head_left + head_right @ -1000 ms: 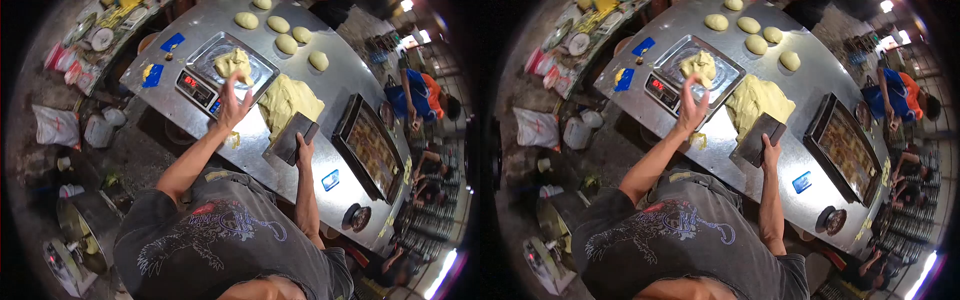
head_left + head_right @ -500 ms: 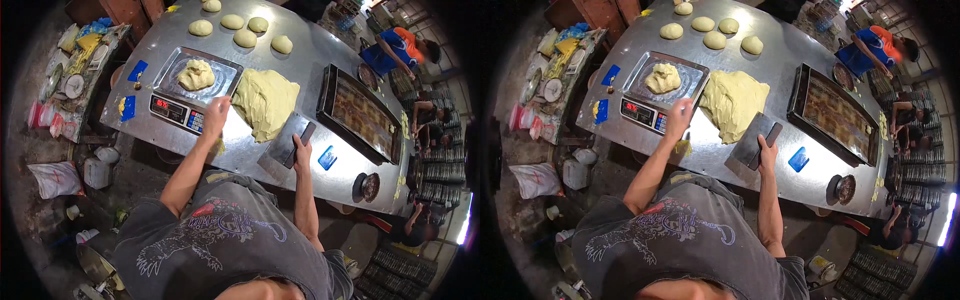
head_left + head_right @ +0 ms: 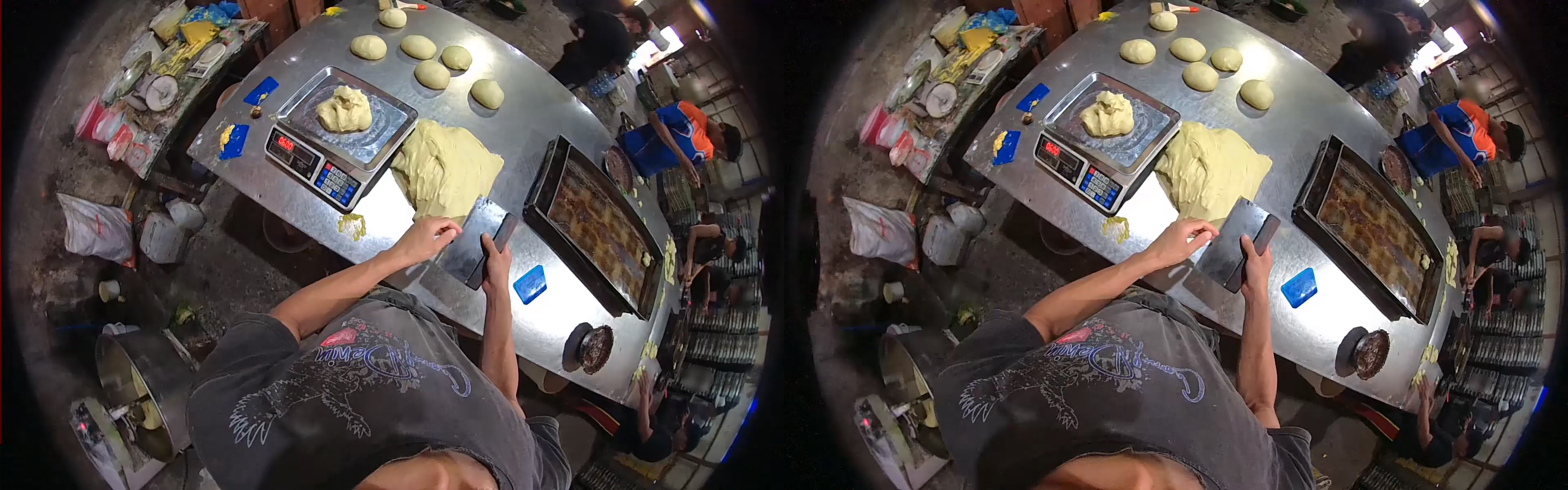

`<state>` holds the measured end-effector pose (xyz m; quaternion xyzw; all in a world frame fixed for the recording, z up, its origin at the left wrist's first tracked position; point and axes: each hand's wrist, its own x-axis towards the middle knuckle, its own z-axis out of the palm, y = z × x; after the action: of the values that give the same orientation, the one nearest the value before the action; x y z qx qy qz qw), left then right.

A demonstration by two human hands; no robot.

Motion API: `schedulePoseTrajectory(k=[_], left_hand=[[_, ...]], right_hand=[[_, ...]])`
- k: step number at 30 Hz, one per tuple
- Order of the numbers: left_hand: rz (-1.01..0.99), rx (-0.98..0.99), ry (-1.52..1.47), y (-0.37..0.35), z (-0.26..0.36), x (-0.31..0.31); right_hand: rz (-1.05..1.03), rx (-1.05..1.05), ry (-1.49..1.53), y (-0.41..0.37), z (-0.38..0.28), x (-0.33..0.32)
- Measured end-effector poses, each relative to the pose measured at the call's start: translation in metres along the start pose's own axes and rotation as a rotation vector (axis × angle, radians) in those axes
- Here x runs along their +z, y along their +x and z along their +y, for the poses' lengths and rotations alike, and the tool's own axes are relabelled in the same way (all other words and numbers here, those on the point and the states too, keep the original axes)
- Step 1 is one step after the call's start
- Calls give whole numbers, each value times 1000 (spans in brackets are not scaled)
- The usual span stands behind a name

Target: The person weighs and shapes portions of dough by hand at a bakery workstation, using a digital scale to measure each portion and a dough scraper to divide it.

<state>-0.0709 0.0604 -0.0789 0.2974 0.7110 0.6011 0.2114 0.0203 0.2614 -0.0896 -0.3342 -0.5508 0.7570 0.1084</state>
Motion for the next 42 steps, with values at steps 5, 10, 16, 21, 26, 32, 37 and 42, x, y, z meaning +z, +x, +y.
schedulePoseTrajectory(k=[5,10,16,21,26,32,37,42], left_hand=[[152,-119,-42,-48,-11,3],[396,-223,-131,-89,-20,11],[422,-445,-129,-96,12,-7],[447,-335,-129,-82,17,-40],[552,-161,-72,-52,-4,-123],[434,-41,308,-14,-13,-222],[326,48,884,6,-78,-269],[200,89,1002,17,-113,-273]], right_hand=[[-113,40,-36,3,3,-19],[-155,70,-70,12,13,-25],[-248,19,-86,17,9,2],[232,-441,-262,64,-14,27],[-55,-463,-424,74,-38,95],[-660,-535,-582,74,2,252],[-639,-924,-819,115,14,353],[-473,-1282,-1193,144,42,386]])
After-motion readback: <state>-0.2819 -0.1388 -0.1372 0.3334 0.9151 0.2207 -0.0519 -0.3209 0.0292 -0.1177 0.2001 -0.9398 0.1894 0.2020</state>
